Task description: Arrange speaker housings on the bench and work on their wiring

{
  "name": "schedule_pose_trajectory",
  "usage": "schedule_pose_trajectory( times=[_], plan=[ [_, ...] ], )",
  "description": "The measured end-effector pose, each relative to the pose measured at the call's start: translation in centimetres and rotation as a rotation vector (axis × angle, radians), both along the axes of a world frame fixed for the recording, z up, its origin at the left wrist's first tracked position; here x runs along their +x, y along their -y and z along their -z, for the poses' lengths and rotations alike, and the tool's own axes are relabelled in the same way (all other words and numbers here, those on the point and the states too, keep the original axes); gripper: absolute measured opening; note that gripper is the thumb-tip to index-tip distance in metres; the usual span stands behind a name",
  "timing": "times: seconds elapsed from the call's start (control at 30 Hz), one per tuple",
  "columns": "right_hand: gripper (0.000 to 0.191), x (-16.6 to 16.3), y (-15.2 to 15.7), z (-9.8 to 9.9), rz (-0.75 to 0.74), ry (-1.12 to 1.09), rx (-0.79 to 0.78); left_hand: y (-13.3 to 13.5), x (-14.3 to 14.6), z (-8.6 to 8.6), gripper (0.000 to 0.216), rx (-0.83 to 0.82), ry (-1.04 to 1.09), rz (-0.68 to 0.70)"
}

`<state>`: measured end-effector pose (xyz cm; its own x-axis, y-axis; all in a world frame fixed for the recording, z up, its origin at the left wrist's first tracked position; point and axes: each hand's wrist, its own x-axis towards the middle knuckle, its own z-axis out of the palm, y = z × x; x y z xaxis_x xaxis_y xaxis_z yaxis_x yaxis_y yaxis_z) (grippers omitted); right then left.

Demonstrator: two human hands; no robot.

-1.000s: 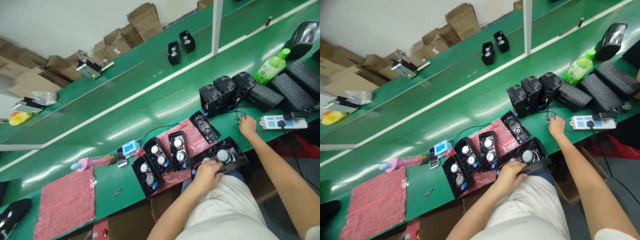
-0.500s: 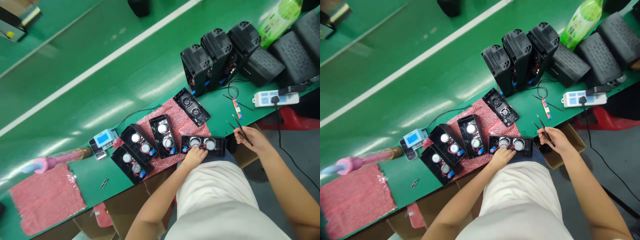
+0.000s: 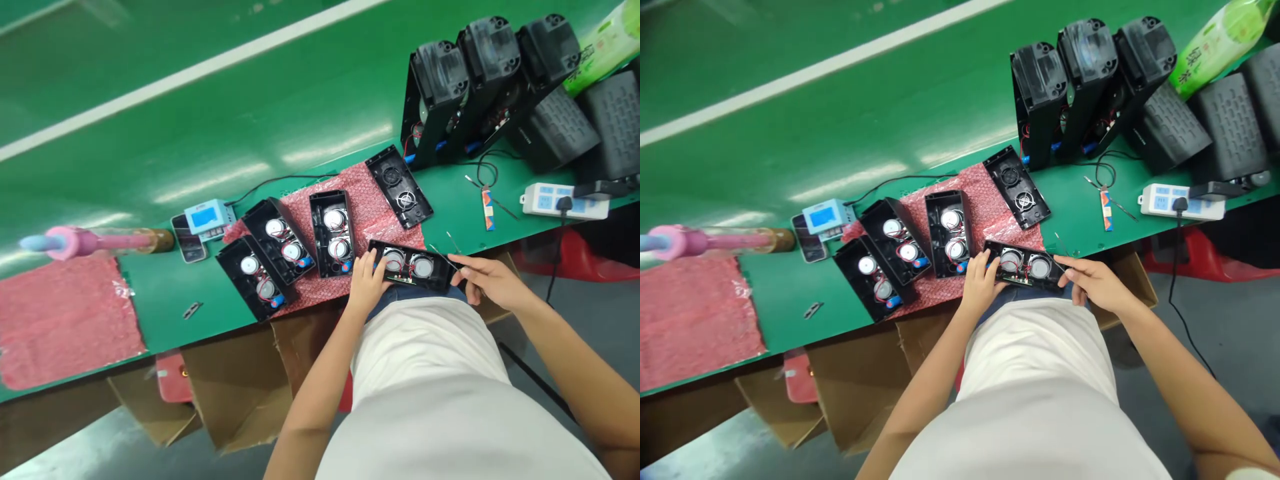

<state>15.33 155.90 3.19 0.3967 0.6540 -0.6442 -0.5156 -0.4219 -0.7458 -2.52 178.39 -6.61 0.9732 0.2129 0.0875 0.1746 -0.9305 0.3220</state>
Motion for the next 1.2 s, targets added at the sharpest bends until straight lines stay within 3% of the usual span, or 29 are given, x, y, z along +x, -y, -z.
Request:
schedule_pose_trajectory(
  times=[0.17, 0.2, 0.3, 0.43, 0.6, 0.73, 0.93, 1.1, 1.2],
  plan=[
    [0.080, 0.3, -0.1, -2.3, -0.151, -0.145, 0.283, -1.4, 1.4, -1.0, 0.054, -0.086, -0.016, 0.083],
    [0.075, 0.1, 0.1, -2.4, -0.155, -0.112, 0.288, -1.4, 1.3, -1.0, 0.052, -0.085, -0.009, 0.079],
    [0.041, -1.1, 0.6, -1.7, -0.028, 0.123, 0.170, -0.7, 0.6, -1.0, 0.049, -0.086, 0.004, 0.059],
    [0.053, -2.3, 1.0, 0.2, 0.055, 0.298, 0.067, 1.0, -0.6, -0.9, 0.047, -0.074, 0.001, 0.021],
    [0.038, -3.2, 0.8, 1.6, 0.001, 0.439, -0.015, 2.3, -1.5, -0.6, 0.049, -0.050, -0.053, 0.016],
    [0.040, -3.7, 0.6, 2.8, 0.000, 0.517, -0.043, 2.6, -2.0, -0.2, 0.051, -0.041, -0.091, 0.007],
    [0.021, -4.3, 0.5, 3.4, -0.068, 0.676, 0.003, 2.6, -1.9, -0.4, 0.055, -0.016, -0.099, -0.060],
    [0.015, -5.3, -0.2, 3.1, -0.090, 0.828, 0.093, 1.4, -0.4, -1.1, 0.054, -0.073, -0.204, 0.139],
    [0.014, -5.9, -0.8, 3.1, -0.090, 0.899, 0.148, 0.7, 0.4, -1.5, 0.053, -0.111, -0.230, 0.186]
  ],
)
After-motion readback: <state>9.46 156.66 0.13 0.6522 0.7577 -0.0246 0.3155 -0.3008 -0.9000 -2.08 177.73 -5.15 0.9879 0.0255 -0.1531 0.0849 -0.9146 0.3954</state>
